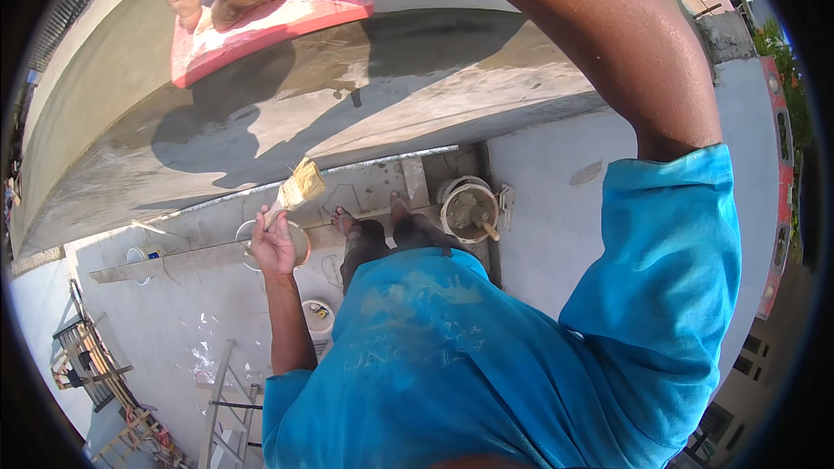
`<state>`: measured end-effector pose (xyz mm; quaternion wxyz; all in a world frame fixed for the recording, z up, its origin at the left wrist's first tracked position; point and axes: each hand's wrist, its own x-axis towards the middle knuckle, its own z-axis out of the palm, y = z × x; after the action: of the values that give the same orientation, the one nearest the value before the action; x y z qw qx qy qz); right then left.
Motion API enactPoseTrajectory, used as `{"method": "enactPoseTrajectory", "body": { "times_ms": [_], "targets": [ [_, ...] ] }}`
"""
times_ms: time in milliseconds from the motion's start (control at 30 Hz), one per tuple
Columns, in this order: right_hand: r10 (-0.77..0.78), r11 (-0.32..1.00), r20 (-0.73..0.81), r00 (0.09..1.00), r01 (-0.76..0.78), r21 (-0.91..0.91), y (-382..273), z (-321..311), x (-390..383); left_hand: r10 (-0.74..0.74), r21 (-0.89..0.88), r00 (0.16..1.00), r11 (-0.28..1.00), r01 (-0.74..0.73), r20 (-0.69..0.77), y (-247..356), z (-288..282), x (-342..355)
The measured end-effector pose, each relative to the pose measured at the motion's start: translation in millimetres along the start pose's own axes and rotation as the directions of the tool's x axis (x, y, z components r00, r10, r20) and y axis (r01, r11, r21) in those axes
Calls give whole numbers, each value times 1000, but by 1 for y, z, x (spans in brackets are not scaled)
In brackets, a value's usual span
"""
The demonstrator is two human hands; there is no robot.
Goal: The person smooths a curved concrete surface using a pink trowel and a brush. They repeatedly rub the trowel against the wall, occasionally dipping the brush into a bucket of water and cleaning the trowel. The person stands on a scaffold and works on the upper section of the wall.
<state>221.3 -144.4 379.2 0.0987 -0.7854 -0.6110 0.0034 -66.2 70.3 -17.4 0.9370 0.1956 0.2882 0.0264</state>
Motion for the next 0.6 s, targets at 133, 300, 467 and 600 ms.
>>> {"method": "enactPoseTrajectory", "body": {
  "times_ms": [133, 300, 467, 600],
  "targets": [
    [205, 950, 57, 977, -212, 230, 45, -35, -176, 114, -114, 976, 984, -137, -186, 8, -49, -43],
    [617, 785, -14, 787, -613, 89, 7, -70, -317, 133, -146, 977, 977, -157, -165, 14, -52, -57],
    [311, 915, -30, 950, -290, 280, 6, -36, -191, 173, -194, 969, 959, -207, -177, -1, -71, -63],
    [-15, 950, -97, 995, 44, 310, -11, -18, -25, 202, -151, 958, 960, -235, -201, -3, -58, -51]
  ]
}}
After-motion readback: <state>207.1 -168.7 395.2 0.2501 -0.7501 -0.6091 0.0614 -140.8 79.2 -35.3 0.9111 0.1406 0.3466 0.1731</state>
